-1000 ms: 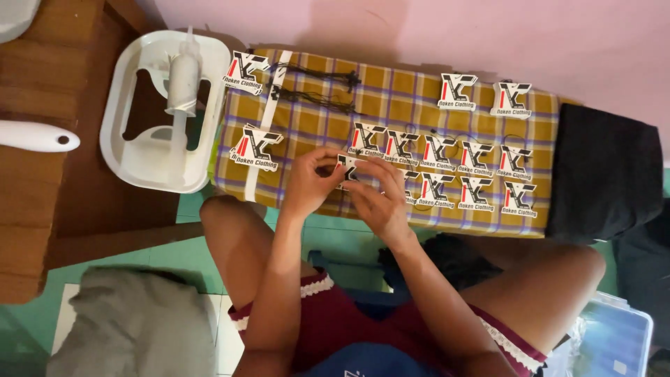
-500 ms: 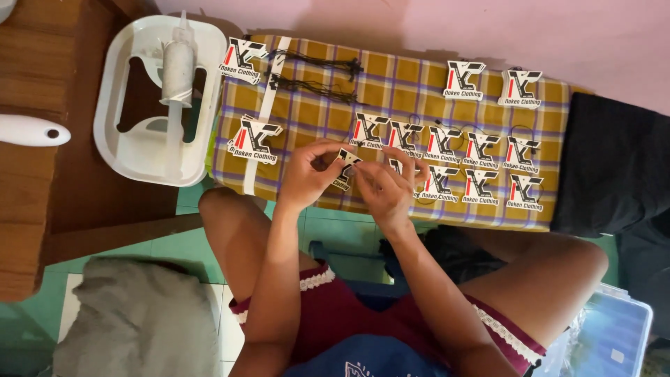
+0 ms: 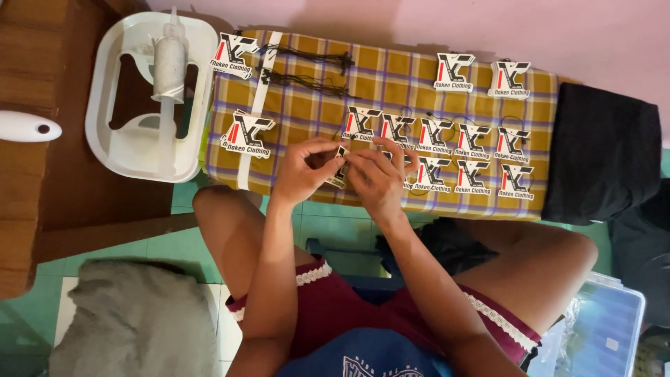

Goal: Attaching thin black strings to clothing brand tags by threading them through pre-punched holes.

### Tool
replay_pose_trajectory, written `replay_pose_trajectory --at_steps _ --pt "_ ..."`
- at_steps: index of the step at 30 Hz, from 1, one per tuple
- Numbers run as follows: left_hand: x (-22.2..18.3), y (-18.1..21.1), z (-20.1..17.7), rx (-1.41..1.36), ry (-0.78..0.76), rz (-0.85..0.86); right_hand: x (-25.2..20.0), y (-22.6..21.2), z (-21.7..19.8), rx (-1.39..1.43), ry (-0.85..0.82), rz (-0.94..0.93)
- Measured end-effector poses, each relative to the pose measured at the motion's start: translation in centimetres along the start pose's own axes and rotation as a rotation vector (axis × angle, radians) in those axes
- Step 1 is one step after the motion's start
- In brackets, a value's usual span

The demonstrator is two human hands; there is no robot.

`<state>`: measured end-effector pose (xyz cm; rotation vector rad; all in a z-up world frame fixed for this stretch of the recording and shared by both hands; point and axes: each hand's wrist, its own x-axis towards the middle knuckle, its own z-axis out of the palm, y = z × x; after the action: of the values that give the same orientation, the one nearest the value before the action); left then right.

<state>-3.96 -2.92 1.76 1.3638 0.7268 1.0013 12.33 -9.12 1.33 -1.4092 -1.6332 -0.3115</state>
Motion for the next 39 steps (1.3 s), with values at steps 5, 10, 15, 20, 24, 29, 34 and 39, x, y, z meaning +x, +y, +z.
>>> replay_pose_trajectory --at_steps 5,10,15,20,24,29,34,39 --pt "0.0 0.8 -0.2 0.015 -0.058 0.024 -0.5 0.2 0.3 0.012 0.023 0.010" --pt "-0.4 1.4 -0.3 0.013 -0.058 0.018 -1.0 0.6 0.5 0.042 0.046 0.018" --pt "-0.5 2.0 -0.2 0.062 -0.078 0.084 -0.8 0.6 0.2 0.061 0.032 -0.016" --pt "-0.6 1.7 0.0 0.085 -0.050 0.122 -0.8 0.3 0.3 0.012 0.035 -0.015" --pt "-0.7 1.5 -0.3 0.083 -0.057 0.137 -0.4 -0.1 0.0 0.021 0.026 0.003" --pt "-0.7 0.9 -0.6 0.043 -0.086 0.144 -0.1 0.2 0.0 0.065 0.022 0.030" --pt "-0.4 -0.2 -1.0 0.023 -0.117 0.124 -0.3 0.7 -0.1 0.143 -0.003 0.090" --pt "0.0 0.2 -1.2 -0.030 -0.167 0.140 -0.6 1.5 0.3 0.256 -0.056 0.150"
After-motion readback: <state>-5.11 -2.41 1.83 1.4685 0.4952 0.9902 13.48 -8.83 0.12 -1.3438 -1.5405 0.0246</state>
